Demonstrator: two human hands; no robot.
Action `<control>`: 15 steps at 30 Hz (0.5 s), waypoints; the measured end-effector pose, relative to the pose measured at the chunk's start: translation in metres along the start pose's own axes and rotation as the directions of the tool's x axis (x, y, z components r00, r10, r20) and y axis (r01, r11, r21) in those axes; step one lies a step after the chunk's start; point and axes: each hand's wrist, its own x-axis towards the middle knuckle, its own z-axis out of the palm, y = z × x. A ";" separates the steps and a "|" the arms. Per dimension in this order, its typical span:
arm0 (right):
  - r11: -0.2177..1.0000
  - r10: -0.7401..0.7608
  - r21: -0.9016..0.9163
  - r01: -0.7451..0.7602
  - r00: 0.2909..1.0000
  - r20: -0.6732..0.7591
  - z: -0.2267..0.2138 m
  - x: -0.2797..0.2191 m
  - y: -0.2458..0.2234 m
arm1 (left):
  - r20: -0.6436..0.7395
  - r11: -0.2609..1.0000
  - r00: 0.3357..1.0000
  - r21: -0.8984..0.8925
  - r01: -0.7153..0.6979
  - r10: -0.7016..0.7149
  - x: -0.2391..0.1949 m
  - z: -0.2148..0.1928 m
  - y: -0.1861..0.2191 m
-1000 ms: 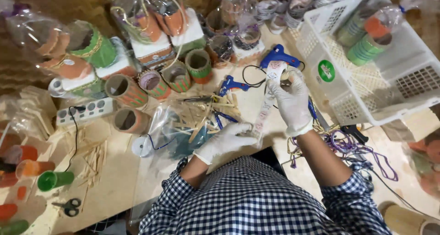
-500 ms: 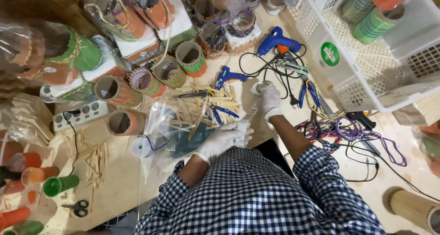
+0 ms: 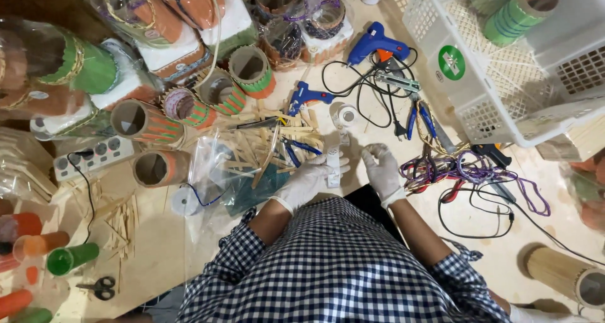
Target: Assembling decorative craft items using wooden sticks, a glue gun, and various materials on a workshop table.
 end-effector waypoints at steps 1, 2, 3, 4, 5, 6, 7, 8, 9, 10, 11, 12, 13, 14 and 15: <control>0.976 0.169 0.120 -0.181 0.980 0.104 -0.002 -0.014 -0.006 | -0.018 1.000 1.000 -0.009 -0.009 0.009 -0.007 0.011 0.006; 0.906 0.315 0.219 -0.363 0.922 0.225 -0.003 -0.029 -0.012 | -0.036 1.000 0.999 -0.018 -0.019 0.018 -0.014 0.021 0.011; 0.905 0.318 0.219 -0.364 0.922 0.219 -0.004 -0.035 -0.020 | -0.032 1.000 0.999 -0.016 -0.015 0.014 0.004 0.005 -0.003; 0.868 0.372 0.227 -0.443 0.880 0.294 -0.004 -0.040 -0.028 | -0.011 0.999 0.999 -0.024 -0.048 0.048 0.021 -0.011 -0.016; 0.824 0.420 0.228 -0.518 0.830 0.368 -0.004 -0.045 -0.035 | 0.009 0.996 0.997 -0.032 -0.081 0.081 0.038 -0.028 -0.030; 0.824 0.421 0.229 -0.518 0.830 0.365 -0.008 -0.045 -0.063 | 0.012 0.996 0.997 -0.031 -0.079 0.080 0.040 -0.028 -0.030; 0.798 0.428 0.250 -0.548 0.809 0.403 -0.012 -0.046 -0.090 | 0.008 0.997 0.997 -0.023 -0.073 0.073 0.043 -0.028 -0.031; 0.771 0.433 0.270 -0.577 0.786 0.441 -0.016 -0.047 -0.117 | 0.004 0.998 0.998 -0.015 -0.068 0.068 0.044 -0.028 -0.032; 0.771 0.433 0.271 -0.576 0.786 0.440 -0.016 -0.048 -0.116 | 0.005 0.998 0.998 -0.014 -0.067 0.067 0.033 -0.014 -0.024; 0.762 0.433 0.302 -0.573 0.797 0.420 -0.015 -0.047 -0.115 | 0.003 0.997 0.997 -0.014 -0.078 0.078 0.022 0.000 -0.014; 0.752 0.434 0.333 -0.569 0.808 0.399 -0.015 -0.047 -0.114 | 0.002 0.996 0.996 -0.014 -0.089 0.089 0.011 0.014 -0.004; 0.753 0.432 0.334 -0.567 0.809 0.399 -0.015 -0.047 -0.108 | 0.002 0.996 0.996 -0.013 -0.091 0.091 0.018 0.007 -0.009; 0.736 0.438 0.369 -0.568 0.815 0.379 -0.014 -0.047 -0.102 | -0.035 0.996 0.995 0.018 -0.087 0.088 0.024 0.000 -0.013; 0.718 0.445 0.403 -0.567 0.820 0.360 -0.014 -0.047 -0.096 | -0.073 0.995 0.994 0.048 -0.083 0.086 0.031 -0.007 -0.018; 0.720 0.443 0.402 -0.566 0.820 0.361 -0.016 -0.046 -0.098 | -0.073 0.995 0.993 0.047 -0.085 0.088 0.021 -0.004 -0.012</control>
